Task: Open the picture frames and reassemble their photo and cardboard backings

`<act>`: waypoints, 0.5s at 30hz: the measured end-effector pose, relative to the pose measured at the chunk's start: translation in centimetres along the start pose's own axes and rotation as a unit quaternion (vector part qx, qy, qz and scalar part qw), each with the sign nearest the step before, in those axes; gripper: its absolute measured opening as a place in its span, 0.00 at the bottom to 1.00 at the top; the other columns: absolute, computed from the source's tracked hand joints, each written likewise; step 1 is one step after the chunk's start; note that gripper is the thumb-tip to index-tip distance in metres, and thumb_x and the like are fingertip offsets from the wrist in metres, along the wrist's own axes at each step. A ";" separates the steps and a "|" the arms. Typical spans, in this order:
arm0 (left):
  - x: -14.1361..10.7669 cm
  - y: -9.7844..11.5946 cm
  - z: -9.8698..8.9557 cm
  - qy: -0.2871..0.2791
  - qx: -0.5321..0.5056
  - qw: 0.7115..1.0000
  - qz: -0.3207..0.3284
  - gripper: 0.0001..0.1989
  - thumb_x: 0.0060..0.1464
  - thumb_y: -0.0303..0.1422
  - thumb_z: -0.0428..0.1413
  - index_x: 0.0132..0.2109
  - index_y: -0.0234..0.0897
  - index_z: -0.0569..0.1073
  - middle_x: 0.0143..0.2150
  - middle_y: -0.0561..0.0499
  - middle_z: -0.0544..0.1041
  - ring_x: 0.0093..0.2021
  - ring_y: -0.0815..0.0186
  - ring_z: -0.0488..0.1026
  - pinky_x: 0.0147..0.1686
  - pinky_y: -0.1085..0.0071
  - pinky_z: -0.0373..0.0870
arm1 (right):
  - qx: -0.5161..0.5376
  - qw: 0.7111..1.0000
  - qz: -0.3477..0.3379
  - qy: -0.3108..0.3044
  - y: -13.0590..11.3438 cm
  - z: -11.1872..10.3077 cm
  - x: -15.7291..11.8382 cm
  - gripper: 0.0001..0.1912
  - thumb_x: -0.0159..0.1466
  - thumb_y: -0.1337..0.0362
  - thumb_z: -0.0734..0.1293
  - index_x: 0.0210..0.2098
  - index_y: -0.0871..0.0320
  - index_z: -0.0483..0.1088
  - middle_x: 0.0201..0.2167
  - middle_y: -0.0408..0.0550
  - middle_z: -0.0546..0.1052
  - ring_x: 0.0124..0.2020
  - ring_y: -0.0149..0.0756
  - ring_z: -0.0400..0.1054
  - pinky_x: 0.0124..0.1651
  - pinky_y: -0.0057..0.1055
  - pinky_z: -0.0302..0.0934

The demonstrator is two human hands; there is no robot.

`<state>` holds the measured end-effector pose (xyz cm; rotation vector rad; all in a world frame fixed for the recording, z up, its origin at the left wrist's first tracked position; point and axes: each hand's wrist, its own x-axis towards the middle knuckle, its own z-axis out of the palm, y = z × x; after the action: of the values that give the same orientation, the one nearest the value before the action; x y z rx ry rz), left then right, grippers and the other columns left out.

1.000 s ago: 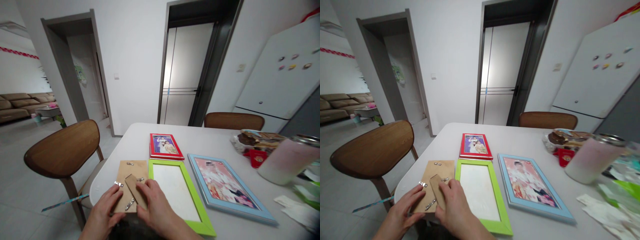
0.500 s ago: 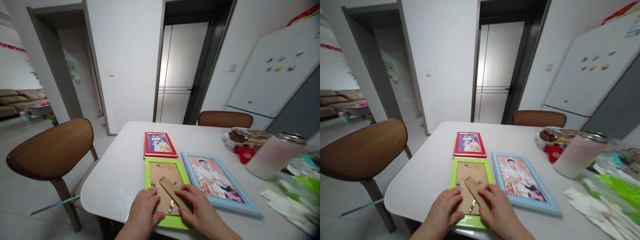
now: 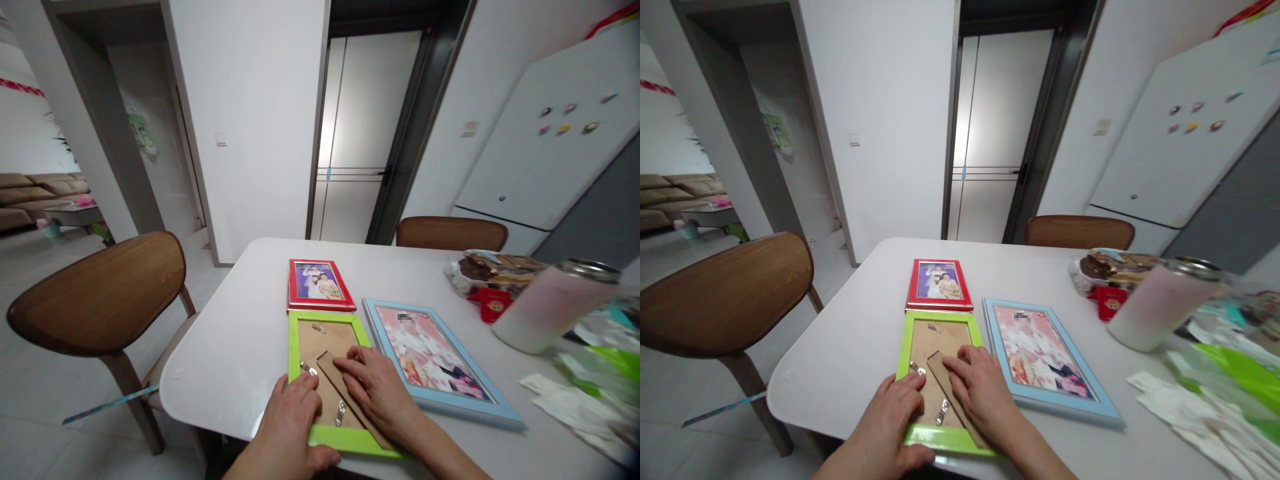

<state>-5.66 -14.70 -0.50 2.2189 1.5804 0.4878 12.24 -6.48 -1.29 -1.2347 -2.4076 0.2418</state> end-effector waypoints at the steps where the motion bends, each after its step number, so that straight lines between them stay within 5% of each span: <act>1: 0.0 0.0 -0.1 -0.003 -0.003 1.000 0.003 0.21 0.35 0.39 0.61 0.38 0.38 0.67 0.55 0.44 0.62 0.55 0.57 0.56 0.53 0.55 0.47 | 0.000 1.000 -0.002 0.001 -0.1 0.2 0.1 0.14 0.58 0.63 0.57 0.39 0.52 0.70 0.34 0.49 0.69 0.36 0.38 0.61 0.39 0.35 0.54; 10: -0.3 -0.1 -0.1 -0.018 -0.021 1.000 -0.005 0.17 0.37 0.35 0.61 0.37 0.38 0.68 0.56 0.46 0.62 0.56 0.58 0.56 0.53 0.54 0.47 | 0.012 0.997 0.056 0.052 1.9 0.7 -0.7 0.10 0.55 0.64 0.58 0.25 0.59 0.70 0.32 0.50 0.70 0.36 0.38 0.62 0.40 0.34 0.55; 15: -0.2 0.0 -0.3 -0.029 -0.022 0.999 -0.013 0.16 0.38 0.33 0.60 0.38 0.37 0.69 0.55 0.45 0.63 0.56 0.57 0.56 0.53 0.55 0.48 | 0.012 0.996 0.091 0.022 2.3 0.1 -0.4 0.09 0.54 0.66 0.57 0.25 0.59 0.69 0.31 0.49 0.69 0.35 0.36 0.62 0.39 0.32 0.55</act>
<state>-5.84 -14.89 -0.23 2.1565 1.5527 0.4440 14.06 -5.45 -2.23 -1.4361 -2.2504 0.2941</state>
